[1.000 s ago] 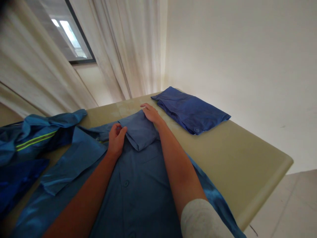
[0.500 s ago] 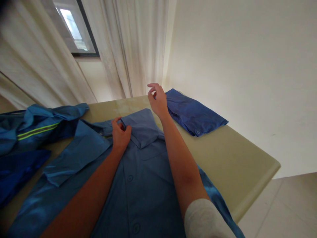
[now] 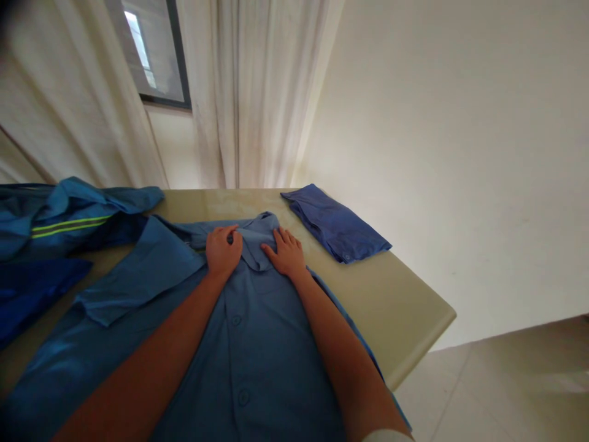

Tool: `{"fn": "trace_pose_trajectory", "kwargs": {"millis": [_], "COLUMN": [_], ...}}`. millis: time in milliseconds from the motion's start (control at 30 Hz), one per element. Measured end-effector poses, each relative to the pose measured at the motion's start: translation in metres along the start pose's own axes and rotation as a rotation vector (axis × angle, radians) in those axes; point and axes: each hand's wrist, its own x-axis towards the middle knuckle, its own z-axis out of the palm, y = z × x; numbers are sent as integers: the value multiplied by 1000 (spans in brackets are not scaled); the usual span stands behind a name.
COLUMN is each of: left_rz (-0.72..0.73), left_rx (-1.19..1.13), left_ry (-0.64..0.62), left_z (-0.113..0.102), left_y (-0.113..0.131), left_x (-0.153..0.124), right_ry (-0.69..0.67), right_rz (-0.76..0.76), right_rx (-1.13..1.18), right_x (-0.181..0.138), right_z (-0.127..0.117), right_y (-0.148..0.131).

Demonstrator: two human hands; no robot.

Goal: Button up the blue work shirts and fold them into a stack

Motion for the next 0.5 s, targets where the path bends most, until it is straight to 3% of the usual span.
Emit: {"fn": "trace_pose_trajectory", "kwargs": {"millis": [233,500], "left_rz": [-24,-148], "left_rx": [-62,375], "left_ry": [-42,-20], "left_z": [-2,-58], "left_y": [0,-6], "left_x": [7,40], "right_ry": [-14,-44], "right_rz": [43,26], "right_rx": [-14,-5], "right_x": [11,9], "right_z": [-2,-4], "right_y": [1,0]}}
